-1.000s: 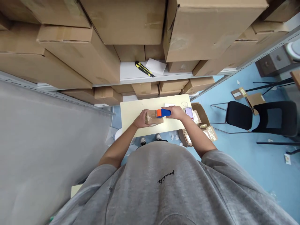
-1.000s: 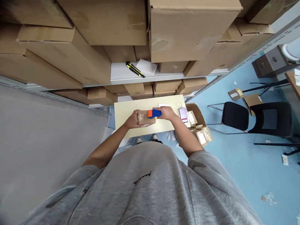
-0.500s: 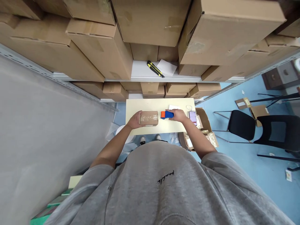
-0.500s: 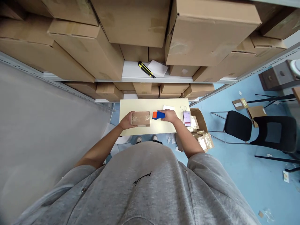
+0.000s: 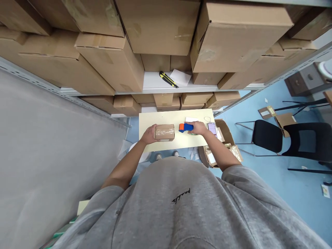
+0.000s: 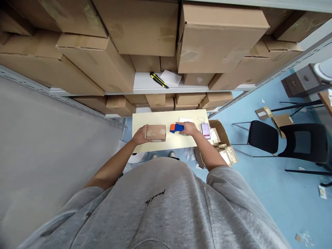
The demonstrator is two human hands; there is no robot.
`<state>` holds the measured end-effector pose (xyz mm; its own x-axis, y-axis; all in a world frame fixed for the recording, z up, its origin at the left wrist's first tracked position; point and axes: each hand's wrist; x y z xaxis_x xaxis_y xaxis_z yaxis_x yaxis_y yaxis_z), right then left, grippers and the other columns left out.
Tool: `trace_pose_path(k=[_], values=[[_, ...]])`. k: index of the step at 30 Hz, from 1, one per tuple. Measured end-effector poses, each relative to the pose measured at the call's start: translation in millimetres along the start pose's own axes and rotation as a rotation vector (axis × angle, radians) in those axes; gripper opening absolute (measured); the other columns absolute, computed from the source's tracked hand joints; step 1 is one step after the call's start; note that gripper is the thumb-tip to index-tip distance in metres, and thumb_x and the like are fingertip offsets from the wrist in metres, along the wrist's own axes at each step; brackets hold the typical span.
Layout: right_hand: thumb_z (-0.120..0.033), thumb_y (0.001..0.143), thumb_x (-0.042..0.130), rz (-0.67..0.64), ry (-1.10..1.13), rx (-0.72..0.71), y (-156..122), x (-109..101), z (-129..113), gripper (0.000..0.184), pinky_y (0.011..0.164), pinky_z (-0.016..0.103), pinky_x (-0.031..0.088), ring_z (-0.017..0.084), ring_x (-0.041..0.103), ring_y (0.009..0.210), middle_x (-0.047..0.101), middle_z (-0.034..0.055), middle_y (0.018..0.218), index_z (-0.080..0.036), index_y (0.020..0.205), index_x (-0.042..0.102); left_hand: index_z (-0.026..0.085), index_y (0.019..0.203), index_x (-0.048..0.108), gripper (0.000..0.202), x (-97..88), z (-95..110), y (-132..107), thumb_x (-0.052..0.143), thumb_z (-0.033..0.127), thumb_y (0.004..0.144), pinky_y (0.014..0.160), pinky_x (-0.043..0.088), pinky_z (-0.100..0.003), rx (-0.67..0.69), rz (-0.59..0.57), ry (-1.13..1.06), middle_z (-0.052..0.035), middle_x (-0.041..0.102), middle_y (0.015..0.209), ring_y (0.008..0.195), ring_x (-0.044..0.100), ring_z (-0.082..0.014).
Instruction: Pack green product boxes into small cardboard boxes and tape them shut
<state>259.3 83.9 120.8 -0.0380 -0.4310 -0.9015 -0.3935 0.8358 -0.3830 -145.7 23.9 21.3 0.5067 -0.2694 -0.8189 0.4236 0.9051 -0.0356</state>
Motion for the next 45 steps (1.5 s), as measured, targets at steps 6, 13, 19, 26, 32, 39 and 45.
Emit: trace_pose_path(k=[6, 13, 19, 26, 32, 39, 45], values=[[-0.054, 0.078, 0.082, -0.012, -0.032, -0.02, 0.4, 7.7, 3.3, 0.086, 0.089, 0.036, 0.054, 0.032, 0.072, 0.114, 0.076, 0.0032, 0.131, -0.042, 0.157, 0.05, 0.011, 0.16, 0.026, 0.124, -3.8, -3.1, -0.6, 0.089, 0.06, 0.065, 0.126, 0.032, -0.053, 0.005, -0.031, 0.039, -0.0232, 0.048, 0.158, 0.145, 0.049, -0.0397], [-0.052, 0.08, 0.082, -0.034, -0.082, -0.04, 8.6, 16.0, -23.0, 0.083, 0.089, 0.036, 0.052, 0.032, 0.071, 0.114, 0.076, 0.0072, 0.128, -0.039, 0.157, 0.052, 0.0, 0.166, 0.014, 0.128, 16.3, 70.3, 38.8, 0.081, 0.045, 0.066, 0.124, -0.012, -0.073, -0.061, -0.101, 0.371, -0.0322, 0.016, 0.172, 0.161, -0.001, -0.0522], [-0.05, 0.083, 0.08, -0.031, -0.1, -0.041, 4.0, 16.6, -22.6, 0.084, 0.091, 0.036, 0.052, 0.032, 0.071, 0.115, 0.076, 0.0076, 0.129, -0.038, 0.16, 0.047, 0.006, 0.168, 0.02, 0.127, 35.0, 112.8, 67.7, 0.082, 0.041, 0.064, 0.129, 0.015, -0.053, 0.112, -0.192, 0.325, -0.0252, 0.041, 0.162, 0.151, 0.036, -0.0427], [-0.041, 0.083, 0.08, -0.126, -0.162, 0.006, 13.4, 16.7, -34.2, 0.079, 0.09, 0.036, 0.052, 0.032, 0.07, 0.116, 0.075, 0.0093, 0.13, -0.036, 0.157, 0.052, 0.014, 0.162, 0.037, 0.109, 31.7, 101.3, 63.7, 0.081, 0.049, 0.069, 0.122, 0.025, -0.052, 0.202, -0.122, 0.275, -0.0213, 0.049, 0.152, 0.142, 0.043, -0.0405], [-0.028, 0.08, 0.081, -0.184, -0.222, -0.003, 31.5, 18.3, -39.1, 0.068, 0.09, 0.04, 0.052, 0.035, 0.07, 0.115, 0.075, 0.013, 0.126, -0.03, 0.146, 0.063, 0.017, 0.148, 0.053, 0.09, 34.8, 103.8, 65.5, 0.083, 0.046, 0.068, 0.12, 0.028, -0.053, 0.234, -0.09, 0.265, -0.0198, 0.052, 0.143, 0.135, 0.045, -0.0396], [-0.033, 0.087, 0.074, -0.212, -0.176, 0.103, 11.4, 65.8, -12.2, 0.058, 0.088, 0.041, 0.052, 0.034, 0.071, 0.111, 0.075, 0.0138, 0.123, -0.03, 0.144, 0.063, 0.021, 0.13, 0.066, 0.072, 25.9, 89.3, 62.3, 0.088, 0.05, 0.068, 0.118, 0.031, -0.058, 0.154, -0.002, 0.22, -0.0189, 0.052, 0.14, 0.134, 0.046, -0.0413], [-0.056, 0.095, 0.065, -0.077, 0.101, 0.395, 13.3, 99.9, -12.6, 0.082, 0.091, 0.038, 0.052, 0.033, 0.067, 0.119, 0.067, 0.0169, 0.134, -0.025, 0.164, 0.035, 0.019, 0.131, 0.066, 0.073, 10.8, 51.2, 38.9, 0.083, 0.063, 0.076, 0.122, 0.035, -0.06, 0.191, 0.138, 0.119, -0.0215, 0.039, 0.158, 0.146, 0.04, -0.0431]])
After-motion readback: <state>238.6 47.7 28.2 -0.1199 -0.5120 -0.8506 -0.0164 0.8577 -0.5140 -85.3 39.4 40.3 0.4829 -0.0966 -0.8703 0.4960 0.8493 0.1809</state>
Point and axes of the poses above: each hand's wrist, its own y-axis towards the middle knuckle, its own x-axis out of the palm, z = x × y
